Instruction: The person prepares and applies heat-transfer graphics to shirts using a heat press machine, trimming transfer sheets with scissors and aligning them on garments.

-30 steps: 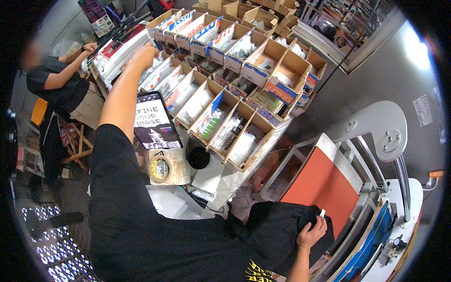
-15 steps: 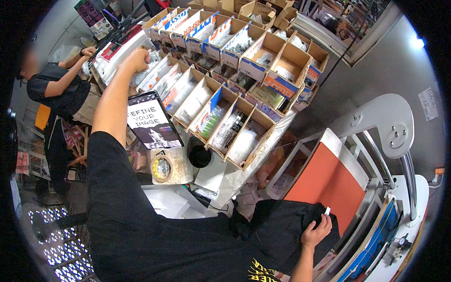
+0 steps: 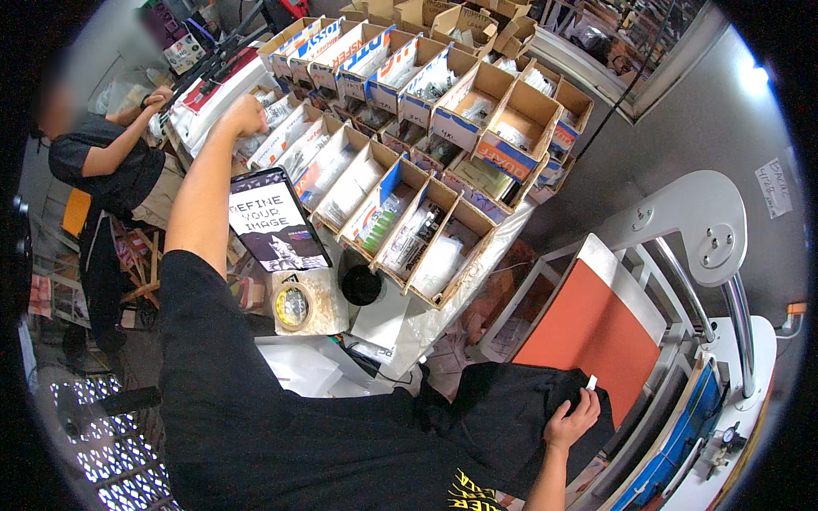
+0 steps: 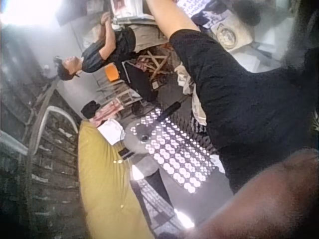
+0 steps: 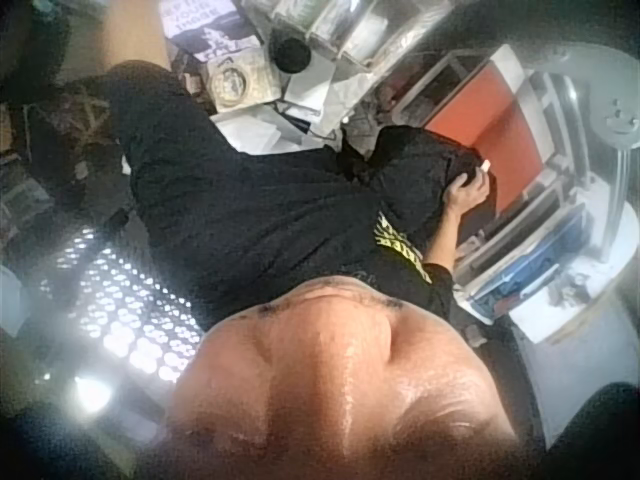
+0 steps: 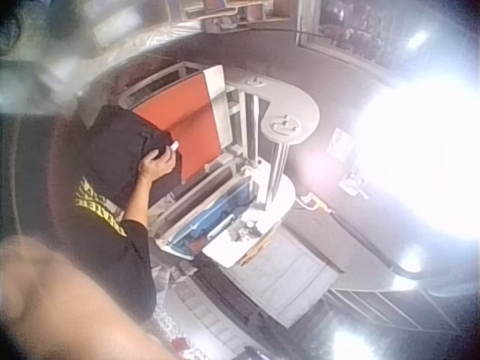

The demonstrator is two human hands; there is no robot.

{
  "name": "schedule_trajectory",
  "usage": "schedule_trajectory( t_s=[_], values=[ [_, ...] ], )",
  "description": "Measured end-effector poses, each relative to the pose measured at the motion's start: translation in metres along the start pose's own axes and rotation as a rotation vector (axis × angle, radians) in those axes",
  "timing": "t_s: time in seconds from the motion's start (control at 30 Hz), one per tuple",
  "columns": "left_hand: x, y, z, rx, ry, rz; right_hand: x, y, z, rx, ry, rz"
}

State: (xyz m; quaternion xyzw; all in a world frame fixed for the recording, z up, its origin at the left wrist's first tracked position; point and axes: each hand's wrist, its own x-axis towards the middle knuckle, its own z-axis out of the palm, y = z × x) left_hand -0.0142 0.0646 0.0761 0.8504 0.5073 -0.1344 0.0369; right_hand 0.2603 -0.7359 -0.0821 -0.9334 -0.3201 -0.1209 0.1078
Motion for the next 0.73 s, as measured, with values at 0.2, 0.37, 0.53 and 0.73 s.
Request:
schedule_trajectory(
  t_s=[0.2, 0.37, 0.53, 0.73],
  values=[
    [0.008, -0.029, 0.017, -0.208, 0.328, 0.008, 0.002, 0.001, 0.001, 0.012, 0.009, -0.017],
    [-0.005, -0.029, 0.026, -0.260, 0.446, -0.079, 0.001, 0.008, 0.003, 0.002, 0.015, -0.024],
    [-0.029, 0.001, 0.030, -0.247, 0.463, -0.179, -0.003, 0.015, 0.008, -0.012, 0.038, -0.011],
    [-0.028, 0.022, 0.042, -0.152, 0.186, -0.352, -0.014, 0.026, 0.010, -0.007, -0.022, 0.022]
  ],
)
